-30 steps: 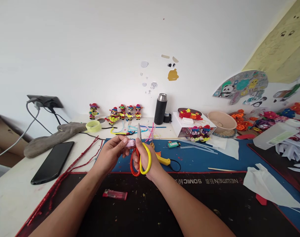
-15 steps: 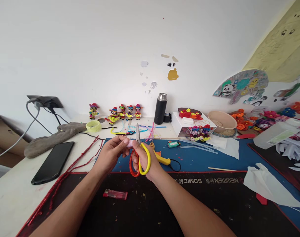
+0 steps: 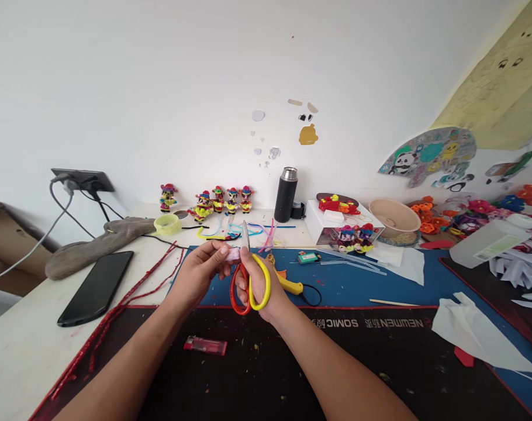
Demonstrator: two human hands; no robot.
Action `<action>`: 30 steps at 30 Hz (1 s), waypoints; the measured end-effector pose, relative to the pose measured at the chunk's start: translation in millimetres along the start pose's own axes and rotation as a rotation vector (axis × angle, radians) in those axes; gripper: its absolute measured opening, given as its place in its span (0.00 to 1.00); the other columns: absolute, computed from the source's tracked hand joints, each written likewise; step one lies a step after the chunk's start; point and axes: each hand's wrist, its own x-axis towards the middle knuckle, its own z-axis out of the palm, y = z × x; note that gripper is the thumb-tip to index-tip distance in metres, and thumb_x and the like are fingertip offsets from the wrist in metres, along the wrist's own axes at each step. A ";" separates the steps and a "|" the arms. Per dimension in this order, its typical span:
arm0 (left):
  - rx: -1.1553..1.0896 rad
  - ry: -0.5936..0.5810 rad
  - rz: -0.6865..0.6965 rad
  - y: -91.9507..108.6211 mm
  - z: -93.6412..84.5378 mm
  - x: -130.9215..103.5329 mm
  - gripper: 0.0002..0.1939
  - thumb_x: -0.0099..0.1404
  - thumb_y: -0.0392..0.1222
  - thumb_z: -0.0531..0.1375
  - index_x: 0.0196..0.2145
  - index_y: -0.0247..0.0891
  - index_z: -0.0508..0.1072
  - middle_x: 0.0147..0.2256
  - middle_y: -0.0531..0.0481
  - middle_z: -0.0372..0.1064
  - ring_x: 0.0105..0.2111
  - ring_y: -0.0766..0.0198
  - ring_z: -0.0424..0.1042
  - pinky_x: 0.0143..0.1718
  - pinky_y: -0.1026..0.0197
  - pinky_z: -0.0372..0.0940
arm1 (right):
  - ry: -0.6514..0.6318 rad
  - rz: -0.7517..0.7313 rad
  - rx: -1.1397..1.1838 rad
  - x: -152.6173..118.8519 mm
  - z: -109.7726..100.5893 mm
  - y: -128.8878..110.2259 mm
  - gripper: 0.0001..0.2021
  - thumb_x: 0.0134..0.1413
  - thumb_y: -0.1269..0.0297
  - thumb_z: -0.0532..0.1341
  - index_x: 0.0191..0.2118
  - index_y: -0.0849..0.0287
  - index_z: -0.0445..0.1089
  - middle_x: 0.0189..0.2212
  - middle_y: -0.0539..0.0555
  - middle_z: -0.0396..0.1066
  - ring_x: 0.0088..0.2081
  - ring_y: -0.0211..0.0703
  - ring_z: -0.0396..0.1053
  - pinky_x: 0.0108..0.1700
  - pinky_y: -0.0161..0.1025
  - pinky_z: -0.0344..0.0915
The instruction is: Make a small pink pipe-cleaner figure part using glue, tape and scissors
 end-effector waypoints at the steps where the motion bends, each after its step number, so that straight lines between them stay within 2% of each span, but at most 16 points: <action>1: -0.005 -0.001 -0.001 0.2 0.2 -0.3 0.21 0.61 0.59 0.75 0.33 0.38 0.79 0.25 0.51 0.73 0.23 0.66 0.67 0.25 0.64 0.61 | -0.002 -0.001 -0.001 0.0 0.1 0.0 0.36 0.49 0.20 0.64 0.33 0.55 0.64 0.15 0.41 0.60 0.11 0.33 0.55 0.14 0.32 0.52; 8: 0.027 -0.013 -0.005 -1.0 0.0 -0.2 0.22 0.61 0.59 0.75 0.32 0.38 0.77 0.24 0.51 0.72 0.23 0.64 0.68 0.26 0.63 0.62 | -0.020 -0.054 -0.007 2.3 0.4 3.1 0.35 0.51 0.23 0.65 0.32 0.56 0.65 0.14 0.41 0.61 0.11 0.33 0.56 0.14 0.32 0.52; 16: -0.030 -0.008 -0.003 -1.6 -0.1 0.9 0.22 0.60 0.59 0.76 0.32 0.38 0.79 0.25 0.51 0.73 0.23 0.65 0.68 0.25 0.64 0.61 | 0.018 -0.012 0.002 1.4 -0.2 1.2 0.35 0.52 0.22 0.64 0.32 0.55 0.65 0.15 0.41 0.61 0.12 0.33 0.55 0.14 0.32 0.52; 23: -0.037 -0.036 0.000 1.0 0.9 -0.8 0.20 0.60 0.57 0.77 0.32 0.37 0.79 0.24 0.51 0.73 0.24 0.65 0.68 0.25 0.64 0.61 | 0.012 -0.012 0.017 3.4 -2.0 1.6 0.35 0.49 0.24 0.68 0.32 0.56 0.65 0.15 0.42 0.61 0.12 0.33 0.56 0.14 0.32 0.53; 30: -0.047 -0.011 -0.006 -1.8 0.5 0.4 0.20 0.61 0.57 0.76 0.33 0.37 0.80 0.26 0.50 0.74 0.24 0.66 0.69 0.25 0.64 0.62 | 0.031 0.001 0.026 1.6 -0.2 0.3 0.36 0.48 0.22 0.66 0.32 0.56 0.65 0.14 0.41 0.61 0.11 0.33 0.56 0.13 0.31 0.51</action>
